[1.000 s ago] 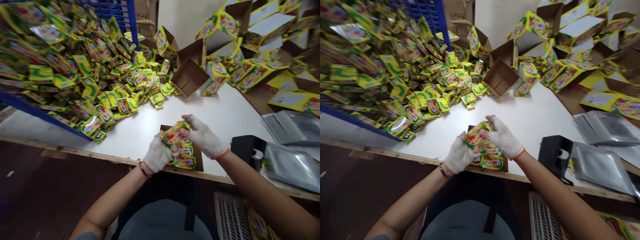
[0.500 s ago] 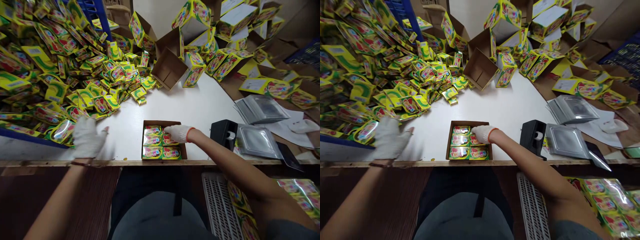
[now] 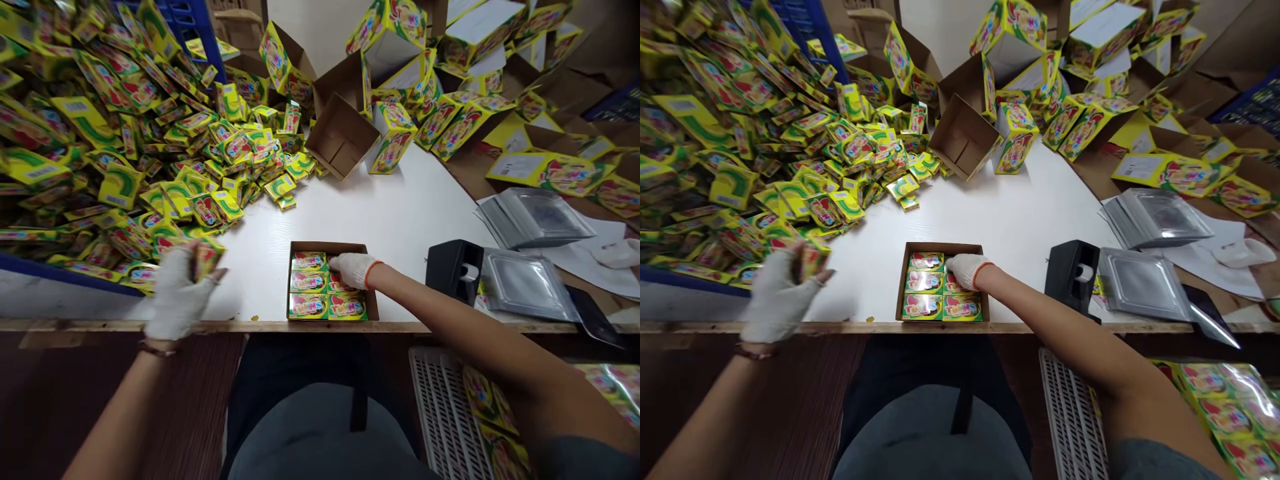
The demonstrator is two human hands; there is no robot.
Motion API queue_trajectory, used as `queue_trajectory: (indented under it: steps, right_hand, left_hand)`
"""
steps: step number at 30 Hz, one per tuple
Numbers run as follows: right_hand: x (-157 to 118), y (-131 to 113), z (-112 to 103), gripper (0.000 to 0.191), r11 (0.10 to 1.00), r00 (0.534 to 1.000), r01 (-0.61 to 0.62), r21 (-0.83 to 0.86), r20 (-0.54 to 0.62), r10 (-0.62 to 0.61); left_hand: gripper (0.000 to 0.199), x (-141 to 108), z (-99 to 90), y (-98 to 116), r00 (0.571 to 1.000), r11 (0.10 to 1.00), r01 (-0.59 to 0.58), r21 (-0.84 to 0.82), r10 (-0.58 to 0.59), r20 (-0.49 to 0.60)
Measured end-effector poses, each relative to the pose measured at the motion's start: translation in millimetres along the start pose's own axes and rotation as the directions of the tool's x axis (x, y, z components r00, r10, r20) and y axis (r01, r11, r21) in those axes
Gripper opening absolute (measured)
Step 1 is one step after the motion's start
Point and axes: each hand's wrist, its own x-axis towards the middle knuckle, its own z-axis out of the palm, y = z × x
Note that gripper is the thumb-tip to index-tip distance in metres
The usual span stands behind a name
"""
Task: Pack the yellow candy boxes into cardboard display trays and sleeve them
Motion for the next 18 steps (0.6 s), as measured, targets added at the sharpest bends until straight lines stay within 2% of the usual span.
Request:
queue_trajectory:
  steps: [2, 3, 4, 6, 7, 8, 9, 11, 13, 14, 16, 18]
  right_hand:
    - [-3, -2, -7, 0.024, 0.994, 0.997, -0.009, 0.107, -0.069, 0.016]
    - [-7, -5, -12, 0.023, 0.973, 0.991, 0.014, 0.23, -0.131, 0.017]
    - [-12, -9, -17, 0.025, 0.919, 0.982, 0.067, 0.389, -0.191, 0.01]
    - [-24, -19, -25, 0.028, 0.716, 0.962, 0.213, 0.665, -0.271, -0.035]
    - [-30, -23, -28, 0.025, 0.622, 0.953, 0.271, 0.735, -0.295, -0.067]
    - [-34, -26, -30, 0.021, 0.567, 0.947, 0.302, 0.766, -0.308, -0.089]
    - [-38, -27, -31, 0.017, 0.546, 0.945, 0.313, 0.777, -0.311, -0.098]
    - [-40, -24, -29, 0.012, 0.542, 0.943, 0.312, 0.78, -0.324, -0.078]
    - [-39, -17, -25, 0.014, 0.491, 0.942, 0.308, 0.815, -0.334, -0.037]
    - [-38, -14, -22, 0.017, 0.44, 0.941, 0.306, 0.844, -0.338, -0.006]
    - [-36, -12, -16, 0.026, 0.297, 0.934, 0.312, 0.903, -0.349, 0.079]
    - [-35, -18, -8, 0.036, 0.116, 0.923, 0.338, 0.934, -0.353, 0.15]
  left_hand:
    - [0.075, -9, 23.3, 27, 0.989, 0.99, -0.109, -0.089, 0.118, 0.094]
    - [0.075, -13, 35.6, 41, 0.971, 0.975, -0.199, -0.098, 0.21, 0.115]
    - [0.073, -16, 47.3, 53, 0.944, 0.954, -0.285, -0.097, 0.297, 0.141]
    - [0.07, -20, 66.3, 74, 0.885, 0.903, -0.42, -0.088, 0.429, 0.181]
    - [0.07, -21, 72.7, 83, 0.864, 0.886, -0.455, -0.092, 0.464, 0.196]
    - [0.071, -22, 76.6, 89, 0.858, 0.881, -0.461, -0.105, 0.473, 0.199]
    - [0.071, -22, 78.4, 94, 0.87, 0.89, -0.439, -0.127, 0.456, 0.189]
    - [0.067, -21, 76.9, 99, 0.929, 0.933, -0.294, -0.208, 0.33, 0.166]
    - [0.053, -18, 72.5, 99, 0.964, 0.937, -0.049, -0.347, 0.136, 0.229]
    - [0.046, -17, 70.9, 98, 0.957, 0.903, 0.082, -0.422, 0.047, 0.287]
    - [0.037, -15, 70.9, 99, 0.923, 0.77, 0.303, -0.562, -0.092, 0.373]
    - [0.04, -16, 76.0, 104, 0.906, 0.603, 0.417, -0.68, -0.214, 0.366]
